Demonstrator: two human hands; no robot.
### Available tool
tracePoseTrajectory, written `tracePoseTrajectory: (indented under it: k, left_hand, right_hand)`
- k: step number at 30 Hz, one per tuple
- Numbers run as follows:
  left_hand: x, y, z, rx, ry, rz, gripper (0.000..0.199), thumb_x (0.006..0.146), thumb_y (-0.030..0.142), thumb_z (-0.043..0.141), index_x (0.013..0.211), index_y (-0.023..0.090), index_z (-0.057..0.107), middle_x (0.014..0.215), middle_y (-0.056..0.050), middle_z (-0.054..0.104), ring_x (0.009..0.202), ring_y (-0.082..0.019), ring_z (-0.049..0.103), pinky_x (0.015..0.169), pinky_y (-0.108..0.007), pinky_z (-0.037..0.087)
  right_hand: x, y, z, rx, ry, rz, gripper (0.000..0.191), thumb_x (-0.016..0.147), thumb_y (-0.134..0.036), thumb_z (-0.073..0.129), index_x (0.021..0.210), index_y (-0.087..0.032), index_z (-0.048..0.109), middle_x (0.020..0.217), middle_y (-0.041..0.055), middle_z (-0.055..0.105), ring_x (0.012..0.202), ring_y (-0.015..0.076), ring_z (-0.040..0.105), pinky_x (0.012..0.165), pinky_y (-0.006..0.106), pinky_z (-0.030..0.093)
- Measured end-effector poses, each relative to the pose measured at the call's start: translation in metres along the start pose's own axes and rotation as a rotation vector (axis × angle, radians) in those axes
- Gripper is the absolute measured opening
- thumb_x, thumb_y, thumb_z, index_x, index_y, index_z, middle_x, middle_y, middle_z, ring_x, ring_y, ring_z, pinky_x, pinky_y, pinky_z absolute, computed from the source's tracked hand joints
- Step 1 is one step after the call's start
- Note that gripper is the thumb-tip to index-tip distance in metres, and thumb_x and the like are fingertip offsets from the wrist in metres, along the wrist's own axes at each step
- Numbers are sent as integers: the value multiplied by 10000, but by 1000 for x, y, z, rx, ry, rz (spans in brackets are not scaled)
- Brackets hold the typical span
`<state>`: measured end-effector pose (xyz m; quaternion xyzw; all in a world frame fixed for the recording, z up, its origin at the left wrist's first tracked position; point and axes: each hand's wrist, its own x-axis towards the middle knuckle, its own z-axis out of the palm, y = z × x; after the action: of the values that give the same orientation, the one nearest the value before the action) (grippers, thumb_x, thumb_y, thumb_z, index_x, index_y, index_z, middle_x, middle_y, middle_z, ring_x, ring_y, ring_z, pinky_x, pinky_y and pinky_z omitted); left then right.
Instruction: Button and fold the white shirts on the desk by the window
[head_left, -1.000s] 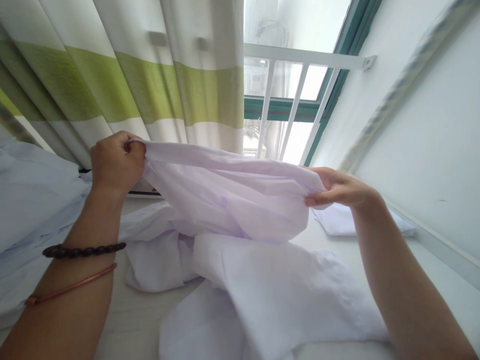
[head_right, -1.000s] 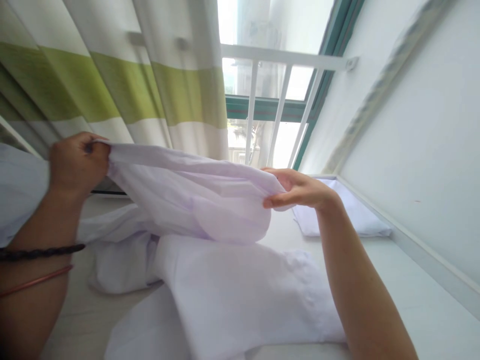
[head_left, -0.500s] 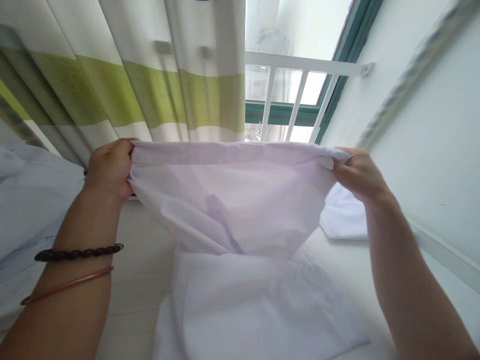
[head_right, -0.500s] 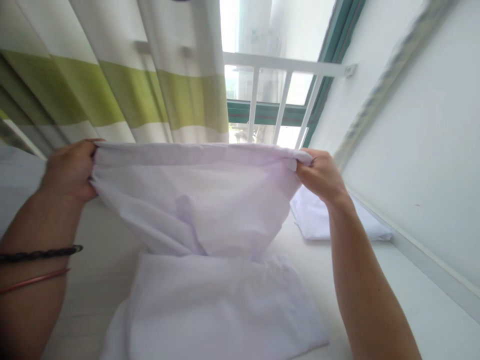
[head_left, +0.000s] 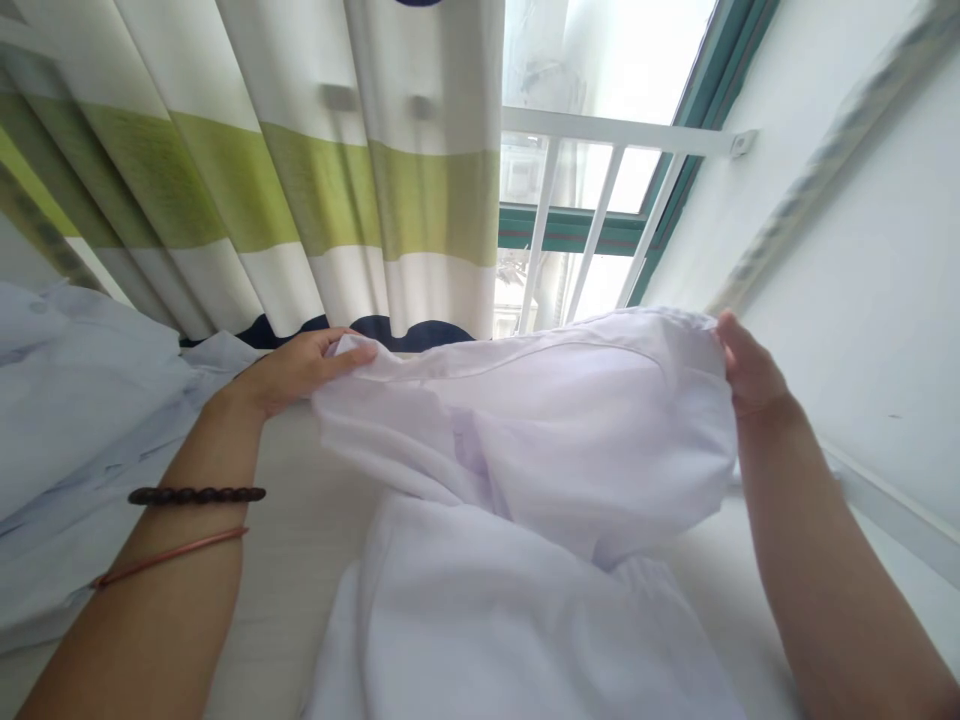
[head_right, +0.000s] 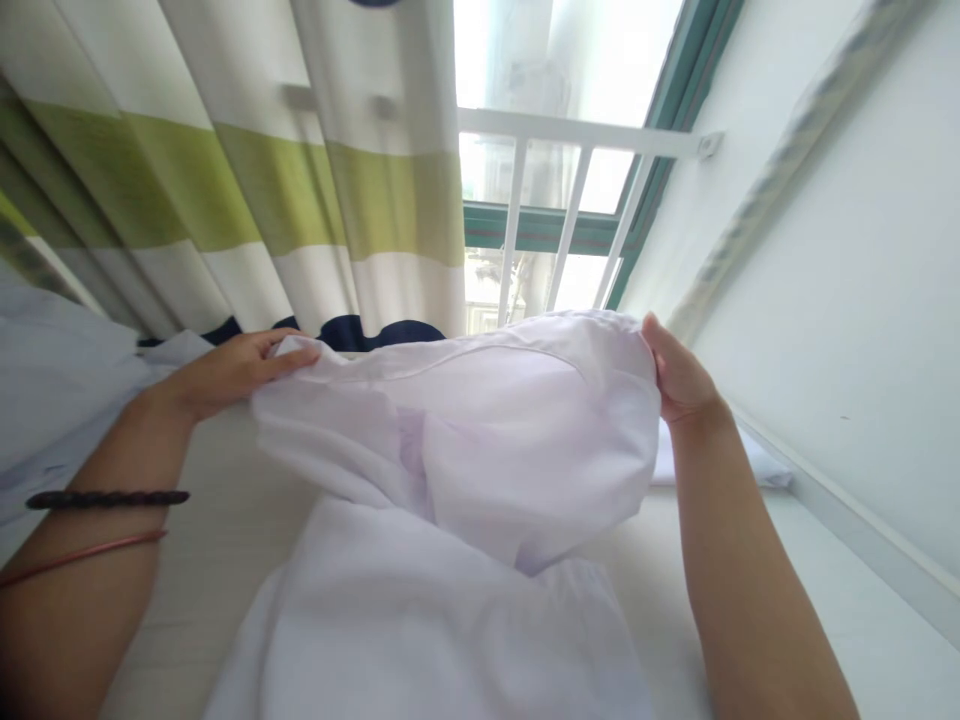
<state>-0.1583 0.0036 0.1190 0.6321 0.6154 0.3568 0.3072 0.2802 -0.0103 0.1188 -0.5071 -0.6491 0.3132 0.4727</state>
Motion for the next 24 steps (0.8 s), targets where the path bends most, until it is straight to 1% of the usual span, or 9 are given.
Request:
tracePoseTrajectory:
  k: [2, 5, 10, 13, 16, 18, 20, 22, 24]
  left_hand:
    - [0, -7, 0, -45, -63, 29, 375, 689, 435, 741, 964, 197, 651, 793, 40, 695, 703, -152, 606, 590, -200, 460]
    - [5, -13, 0, -105, -5, 91, 346, 670, 379, 767, 941, 199, 649, 775, 51, 678, 687, -124, 588, 598, -190, 456]
    - [10, -12, 2, -194, 211, 140, 302, 643, 275, 754, 909, 195, 635, 705, 55, 629, 596, -92, 529, 563, -196, 434]
    - [10, -9, 4, -243, 285, 166, 315, 594, 252, 774, 866, 188, 629, 756, 38, 654, 648, -105, 548, 592, -203, 447]
    - [8, -10, 2, -275, 273, 165, 308, 566, 226, 793, 820, 183, 624, 738, 44, 657, 676, -107, 555, 616, -199, 448]
    - [7, -13, -1, -293, 189, 141, 316, 588, 229, 790, 857, 203, 627, 739, 58, 665, 665, -106, 555, 609, -200, 443]
    - [4, -17, -5, -335, 74, 111, 383, 617, 219, 765, 975, 253, 633, 835, 57, 699, 695, -119, 575, 611, -209, 454]
    - [0, -20, -8, -393, -13, 72, 514, 614, 175, 731, 1097, 310, 623, 981, 45, 711, 754, -135, 593, 633, -214, 472]
    - [-3, -22, -11, -447, -54, 39, 616, 576, 115, 704, 1145, 337, 624, 1055, 38, 702, 784, -136, 590, 654, -205, 478]
  right_hand:
    - [8, 10, -2, 150, -14, 110, 421, 718, -573, 585, 934, -224, 678, 813, 65, 714, 693, 240, 662, 567, 341, 507]
    - [17, 17, -2, 94, 17, 137, 283, 651, -342, 719, 907, -238, 657, 790, 13, 680, 639, 178, 610, 535, 276, 473]
    - [26, 25, 3, -114, 273, 62, 203, 659, -320, 693, 830, -234, 622, 747, -8, 616, 638, 160, 559, 558, 283, 444]
    - [28, 29, 4, -129, 294, 44, 223, 662, -341, 683, 844, -226, 623, 754, -1, 610, 645, 162, 555, 562, 287, 450]
    - [24, 30, 2, -152, 193, 62, 315, 682, -337, 665, 975, -223, 644, 810, 28, 622, 695, 189, 581, 565, 299, 481]
    - [21, 29, -1, -199, 63, 56, 516, 679, -303, 658, 1190, -253, 603, 977, 57, 616, 796, 215, 607, 612, 319, 522]
    - [19, 30, -2, -308, -78, 31, 719, 660, -242, 647, 1359, -320, 497, 1156, 66, 543, 915, 233, 604, 706, 340, 549]
    - [19, 31, -1, -445, -197, 4, 766, 643, -187, 632, 1377, -354, 493, 1212, 64, 479, 980, 244, 584, 797, 357, 543]
    - [20, 32, 2, -536, -263, -28, 639, 648, -185, 632, 1272, -324, 612, 1159, 69, 477, 991, 250, 570, 859, 373, 520]
